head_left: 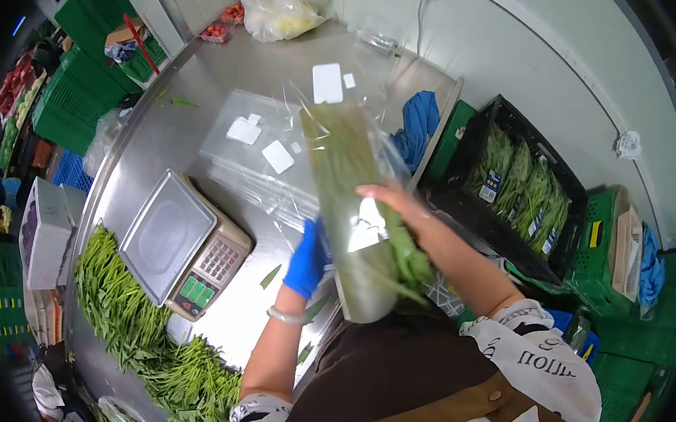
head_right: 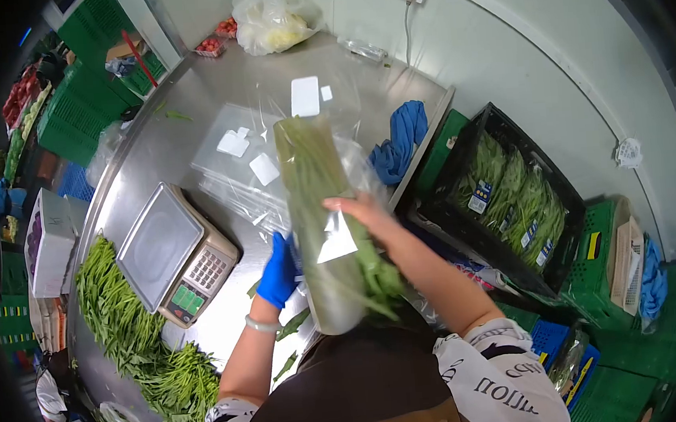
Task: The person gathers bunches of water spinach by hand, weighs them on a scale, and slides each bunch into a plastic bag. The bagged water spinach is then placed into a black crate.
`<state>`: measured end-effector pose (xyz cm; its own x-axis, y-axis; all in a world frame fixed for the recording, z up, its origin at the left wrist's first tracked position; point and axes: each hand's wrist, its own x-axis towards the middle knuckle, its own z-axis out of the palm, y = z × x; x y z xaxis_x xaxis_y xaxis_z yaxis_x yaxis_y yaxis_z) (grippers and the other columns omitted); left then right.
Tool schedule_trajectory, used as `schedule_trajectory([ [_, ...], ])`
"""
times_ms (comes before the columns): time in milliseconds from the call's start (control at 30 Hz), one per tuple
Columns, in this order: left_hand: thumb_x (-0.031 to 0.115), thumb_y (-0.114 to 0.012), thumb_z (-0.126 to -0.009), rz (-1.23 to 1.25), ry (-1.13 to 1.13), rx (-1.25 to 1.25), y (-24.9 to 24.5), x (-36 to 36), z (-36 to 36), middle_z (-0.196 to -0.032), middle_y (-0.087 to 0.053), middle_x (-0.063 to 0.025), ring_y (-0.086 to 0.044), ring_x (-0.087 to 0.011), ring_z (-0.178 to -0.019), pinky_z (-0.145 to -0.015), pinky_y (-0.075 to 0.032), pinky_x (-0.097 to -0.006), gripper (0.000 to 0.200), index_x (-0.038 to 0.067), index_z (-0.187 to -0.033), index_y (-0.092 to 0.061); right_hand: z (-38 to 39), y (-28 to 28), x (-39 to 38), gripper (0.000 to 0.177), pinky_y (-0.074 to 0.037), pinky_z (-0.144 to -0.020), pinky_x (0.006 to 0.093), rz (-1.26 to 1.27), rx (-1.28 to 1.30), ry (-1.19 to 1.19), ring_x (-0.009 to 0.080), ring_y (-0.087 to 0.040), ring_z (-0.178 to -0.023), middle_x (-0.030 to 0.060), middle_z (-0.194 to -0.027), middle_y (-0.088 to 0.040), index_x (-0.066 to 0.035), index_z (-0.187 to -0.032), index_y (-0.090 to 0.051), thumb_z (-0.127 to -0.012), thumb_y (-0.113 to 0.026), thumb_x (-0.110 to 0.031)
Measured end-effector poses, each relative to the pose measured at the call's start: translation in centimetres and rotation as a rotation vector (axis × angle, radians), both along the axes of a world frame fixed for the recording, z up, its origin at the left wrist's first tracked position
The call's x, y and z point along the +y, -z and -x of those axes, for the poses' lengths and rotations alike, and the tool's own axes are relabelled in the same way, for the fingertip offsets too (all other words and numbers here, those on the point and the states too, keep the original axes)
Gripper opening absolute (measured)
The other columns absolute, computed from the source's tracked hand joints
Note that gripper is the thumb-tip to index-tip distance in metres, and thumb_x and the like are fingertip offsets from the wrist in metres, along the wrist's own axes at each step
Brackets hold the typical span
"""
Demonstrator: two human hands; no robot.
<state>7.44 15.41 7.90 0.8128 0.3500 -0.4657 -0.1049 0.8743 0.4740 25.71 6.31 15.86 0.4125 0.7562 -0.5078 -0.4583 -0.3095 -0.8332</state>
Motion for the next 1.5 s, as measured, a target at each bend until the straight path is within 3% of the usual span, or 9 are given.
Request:
schedule_trajectory([
  [300,0.038,-0.049,-0.096,0.093,0.009,0.256,-5.4,-7.1,9.3,-0.127,-0.052,-0.0098,-0.051,-0.0203,-0.114,-0.099,-0.04,-0.0323,0.053,0.002,-0.133,-0.041,8.3,3.2,-2.8,0.057,-0.032,-0.103,0.0355,-0.117,-0.453,-0.064,0.0304,-0.042,-0.125,0.0224,-0.131,-0.046,0.002,-0.13,-0.042,-0.097,-0.041,-0.044],
  [567,0.032,-0.043,-0.1,0.168,-0.067,0.243,-5.0,-7.9,13.3,-0.122,-0.055,-0.0049,-0.052,-0.0176,-0.112,-0.096,-0.042,-0.0294,0.043,0.004,-0.132,-0.044,9.4,-3.7,-6.2,0.043,-0.042,-0.096,0.0412,-0.348,-1.302,-0.711,0.0361,-0.05,-0.111,0.0181,-0.12,-0.052,0.002,-0.12,-0.05,-0.079,-0.056,-0.008],
  [700,0.011,-0.071,-0.072,-1.526,0.221,0.567,-3.4,-5.2,15.6,-0.094,-0.064,-0.0215,-0.061,-0.0397,-0.08,-0.069,-0.049,-0.0409,0.073,0.006,-0.136,-0.037,7.7,-4.2,-4.6,0.031,-0.047,-0.076,0.0377,-0.579,-1.792,-0.37,0.0341,-0.052,-0.101,0.0171,-0.114,-0.051,-0.003,-0.106,-0.057,-0.076,-0.062,-0.009],
  [800,0.02,-0.068,-0.08,-1.586,0.322,0.753,-2.9,-3.6,15.7,-0.088,-0.065,-0.0187,-0.064,-0.0347,-0.078,-0.066,-0.049,-0.0395,0.056,0.003,-0.128,-0.045,6.5,-2.4,-1.9,0.014,-0.044,-0.056,0.034,-0.108,-1.42,-0.397,0.0289,-0.054,-0.064,0.0094,-0.07,-0.055,-0.005,-0.075,-0.057,-0.082,-0.063,-0.015],
  [867,0.032,-0.051,-0.094,-0.885,0.055,0.48,-5.8,-3.1,15.7,-0.082,-0.063,-0.0119,-0.062,-0.0233,-0.075,-0.064,-0.048,-0.0344,0.039,-0.004,-0.107,-0.057,6.5,-2.7,-1.3,0.029,-0.04,-0.046,0.0322,-0.167,-1.2,-0.391,0.023,-0.047,-0.04,0.0048,-0.044,-0.043,0.0,-0.064,-0.053,-0.088,-0.058,-0.014],
  [1033,0.02,-0.046,-0.097,-0.541,-0.255,0.062,-13.7,-3.9,18.7,-0.09,-0.061,-0.0109,-0.06,-0.0212,-0.079,-0.078,-0.048,-0.0333,0.027,-0.003,-0.099,-0.06,7.3,-12.7,-2.8,0.03,-0.036,-0.044,0.0272,-0.483,-0.828,-0.336,0.0106,-0.048,-0.044,0.0051,-0.05,-0.05,0.001,-0.064,-0.052,-0.089,-0.055,-0.014],
  [1100,0.023,-0.052,-0.096,-0.779,-0.129,0.254,-13.1,-3.5,18.8,-0.083,-0.062,-0.0075,-0.058,-0.0165,-0.078,-0.076,-0.047,-0.031,0.028,-0.003,-0.092,-0.062,6.9,-12.2,-1.9,0.032,-0.037,-0.046,0.0276,-0.577,-0.81,-0.404,0.0104,-0.047,-0.046,0.0058,-0.051,-0.05,0.0,-0.064,-0.051,-0.09,-0.057,-0.018],
  [1267,0.034,-0.05,-0.097,-0.835,-0.095,0.419,-15.0,-4.9,17.3,-0.076,-0.062,-0.0053,-0.051,-0.0113,-0.071,-0.067,-0.042,-0.0267,0.041,-0.003,-0.086,-0.064,6.2,-11.7,-2.3,0.027,-0.041,-0.052,0.0265,-0.126,-0.645,-0.374,0.0115,-0.053,-0.054,0.0064,-0.058,-0.054,-0.001,-0.068,-0.055,-0.087,-0.062,-0.018],
  [1500,0.034,-0.034,-0.102,-0.929,0.164,0.552,-13.4,-5.3,15.7,-0.077,-0.058,-0.0124,-0.051,-0.0195,-0.07,-0.063,-0.043,-0.0312,0.048,-0.003,-0.088,-0.062,11.9,-14.9,-2.6,0.02,-0.043,-0.07,0.0356,-0.749,-1.665,-0.453,0.0235,-0.055,-0.083,0.0061,-0.083,-0.056,-0.006,-0.074,-0.056,-0.07,-0.072,-0.018],
])
